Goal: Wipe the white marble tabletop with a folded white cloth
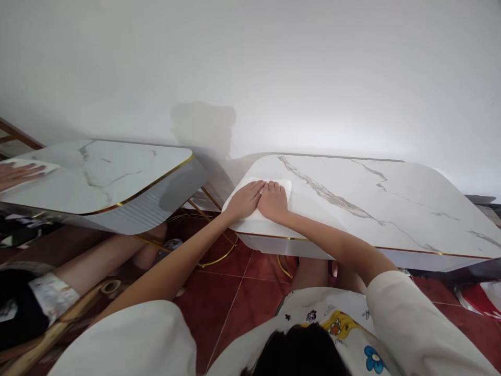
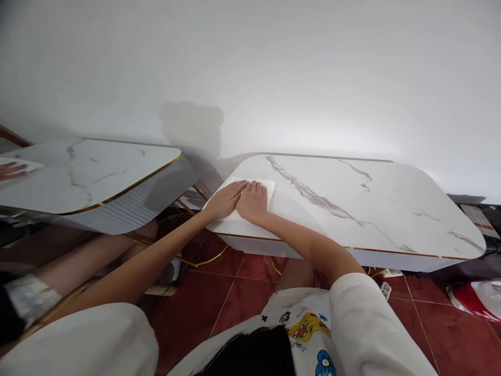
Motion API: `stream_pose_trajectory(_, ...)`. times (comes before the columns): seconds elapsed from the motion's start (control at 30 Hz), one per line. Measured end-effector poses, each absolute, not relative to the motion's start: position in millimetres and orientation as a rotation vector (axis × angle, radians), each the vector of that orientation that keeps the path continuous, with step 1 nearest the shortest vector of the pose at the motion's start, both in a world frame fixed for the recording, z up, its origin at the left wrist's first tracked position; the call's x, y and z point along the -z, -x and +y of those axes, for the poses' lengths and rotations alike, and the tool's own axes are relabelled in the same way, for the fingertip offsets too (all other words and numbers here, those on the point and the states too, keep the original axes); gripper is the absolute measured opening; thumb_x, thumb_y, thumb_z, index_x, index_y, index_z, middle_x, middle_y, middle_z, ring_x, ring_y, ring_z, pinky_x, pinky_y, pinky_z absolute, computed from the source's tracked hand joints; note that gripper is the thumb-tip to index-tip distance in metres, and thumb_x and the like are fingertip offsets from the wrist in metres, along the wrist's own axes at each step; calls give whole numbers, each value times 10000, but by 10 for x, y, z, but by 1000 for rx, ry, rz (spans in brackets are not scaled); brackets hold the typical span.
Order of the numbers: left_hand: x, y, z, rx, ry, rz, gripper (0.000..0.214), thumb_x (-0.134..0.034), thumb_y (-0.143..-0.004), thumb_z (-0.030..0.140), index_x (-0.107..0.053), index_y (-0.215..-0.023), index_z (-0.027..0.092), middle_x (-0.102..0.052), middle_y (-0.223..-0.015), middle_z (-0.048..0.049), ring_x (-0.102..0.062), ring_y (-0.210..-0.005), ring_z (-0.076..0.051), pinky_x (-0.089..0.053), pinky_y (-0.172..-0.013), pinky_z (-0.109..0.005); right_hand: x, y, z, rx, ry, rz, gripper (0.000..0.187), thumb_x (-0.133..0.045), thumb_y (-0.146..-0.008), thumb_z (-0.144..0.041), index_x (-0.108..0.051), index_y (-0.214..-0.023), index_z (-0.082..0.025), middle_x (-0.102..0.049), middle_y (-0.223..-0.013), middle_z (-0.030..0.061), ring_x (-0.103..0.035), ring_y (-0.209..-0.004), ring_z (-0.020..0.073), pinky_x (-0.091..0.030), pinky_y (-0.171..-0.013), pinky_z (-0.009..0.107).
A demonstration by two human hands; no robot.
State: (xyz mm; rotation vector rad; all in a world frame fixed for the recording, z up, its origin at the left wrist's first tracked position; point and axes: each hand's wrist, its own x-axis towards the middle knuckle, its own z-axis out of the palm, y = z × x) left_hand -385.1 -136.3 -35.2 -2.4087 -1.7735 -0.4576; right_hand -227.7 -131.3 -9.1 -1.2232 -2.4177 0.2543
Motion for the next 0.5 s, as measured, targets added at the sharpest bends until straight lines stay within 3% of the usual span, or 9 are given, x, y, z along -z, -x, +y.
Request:
stream_pose_trajectory(0.13,344,3809,-1680,472,2326,-1869,524,-263,-968,314,-456,-1435,175,-514,-1493,-111,-439,-1406,-246,-327,-1213,-464,101,2259,-1522,-284,1163,-2464,506,-348,-983,-154,-442,-1447,23,-439,-1525,241,-376,-1416,327,-262,-1160,468)
stream_pose_trajectory(0.33,345,3599,-1897,393,2233,-1944,525,-236,-977,314,-466,-1410,129,-510,-1485,-149,-445,-1400,-250,-310,-1217,-441,73,2078,-1639,-282,1064,-2526,493,-348,-986,-160,-461,-1430,21,-476,-1505,213,-408,-1382,317,-282,-1153,434)
stream_pose_trajectory(0.5,120,3261,-1967,483,2073,-2078,507,-295,-954,274,-486,-1414,178,-508,-1479,-159,-448,-1394,-320,-374,-1151,-575,102,1932,-1590,-222,969,-2507,427,-395,-983,-202,-540,-1345,-28,-570,-1402,197,-488,-1287,301,-352,-1103,414)
